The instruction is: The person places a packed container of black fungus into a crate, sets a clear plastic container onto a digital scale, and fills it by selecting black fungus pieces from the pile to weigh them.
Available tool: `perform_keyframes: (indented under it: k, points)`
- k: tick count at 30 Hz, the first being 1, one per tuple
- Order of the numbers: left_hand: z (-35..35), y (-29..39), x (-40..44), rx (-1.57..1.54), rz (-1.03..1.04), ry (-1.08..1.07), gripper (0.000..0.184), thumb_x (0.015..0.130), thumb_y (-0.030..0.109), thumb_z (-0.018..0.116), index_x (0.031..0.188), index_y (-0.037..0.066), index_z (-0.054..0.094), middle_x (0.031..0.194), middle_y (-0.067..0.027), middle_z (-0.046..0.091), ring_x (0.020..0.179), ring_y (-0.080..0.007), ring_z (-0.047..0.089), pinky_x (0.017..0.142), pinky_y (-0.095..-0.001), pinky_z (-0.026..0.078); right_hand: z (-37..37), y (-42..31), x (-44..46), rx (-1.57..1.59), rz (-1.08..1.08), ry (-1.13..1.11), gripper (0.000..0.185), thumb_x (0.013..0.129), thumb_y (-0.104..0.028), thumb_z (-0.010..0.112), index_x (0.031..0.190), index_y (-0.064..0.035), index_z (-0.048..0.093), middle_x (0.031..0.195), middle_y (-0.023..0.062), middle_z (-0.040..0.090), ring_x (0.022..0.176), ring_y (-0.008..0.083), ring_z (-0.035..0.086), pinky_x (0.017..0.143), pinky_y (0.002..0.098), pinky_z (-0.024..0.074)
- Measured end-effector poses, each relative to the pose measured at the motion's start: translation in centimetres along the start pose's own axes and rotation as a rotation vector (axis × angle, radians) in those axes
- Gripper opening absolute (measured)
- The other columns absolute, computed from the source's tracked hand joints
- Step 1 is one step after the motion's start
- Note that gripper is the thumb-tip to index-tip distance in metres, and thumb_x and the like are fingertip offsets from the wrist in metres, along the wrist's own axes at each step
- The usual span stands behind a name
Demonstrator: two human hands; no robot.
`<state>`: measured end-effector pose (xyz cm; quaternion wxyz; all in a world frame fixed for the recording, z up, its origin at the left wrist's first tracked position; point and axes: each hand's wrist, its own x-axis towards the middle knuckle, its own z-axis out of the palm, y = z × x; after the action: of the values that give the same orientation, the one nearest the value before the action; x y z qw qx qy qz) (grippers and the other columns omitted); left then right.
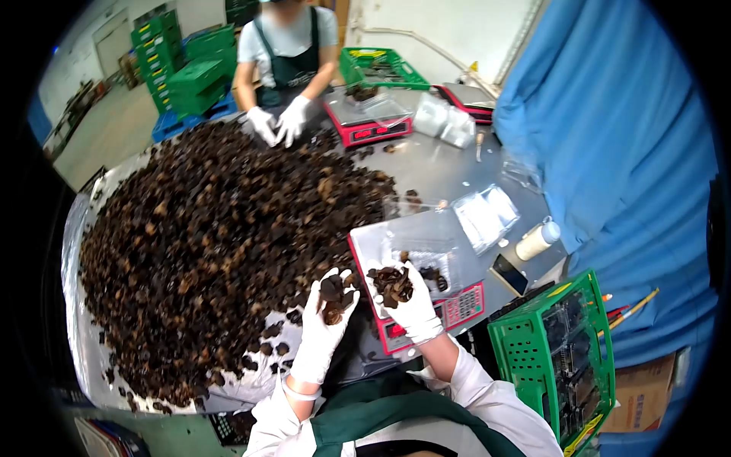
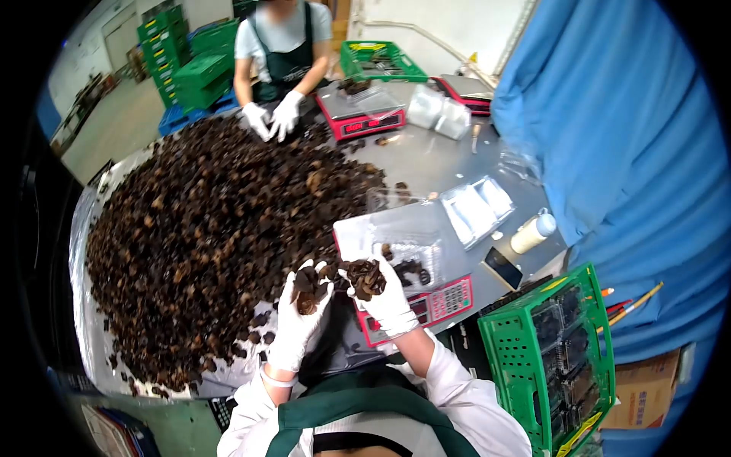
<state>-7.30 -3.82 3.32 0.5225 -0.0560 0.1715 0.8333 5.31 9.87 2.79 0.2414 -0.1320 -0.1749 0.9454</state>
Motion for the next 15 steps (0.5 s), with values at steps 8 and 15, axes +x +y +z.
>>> perform_keyframes:
  k: [8,15]
  points:
    - [5.2,-7.4,7.3,0.884,0.126,-0.146,0.041,0.094,0.023,0.056,0.129,0.003,0.051,0.117,-0.0094,0.06,0.101,-0.0176,0.059,0.087,-0.0317,0.049,0.1,-10.2,-1.0,-0.682,-0.272,0.061,0.037,0.1,-0.028,0.035,0.121,-0.0025,0.053,0.123,0.0132,0.059,0.111,0.0224,0.057,0.094,0.0322,0.0483]
    - [6.6,-10.3,8.6,1.405,0.688,-0.164,0.024,0.081,0.01,0.069,0.105,0.006,0.067,0.113,-0.0111,0.06,0.109,-0.0214,0.054,0.094,-0.0342,0.042,-1.1,-12.1,-0.6,-0.658,-0.145,-0.029,0.032,0.1,-0.024,0.041,0.115,-0.0025,0.058,0.112,0.0054,0.061,0.109,0.0153,0.056,0.096,0.0285,0.0417]
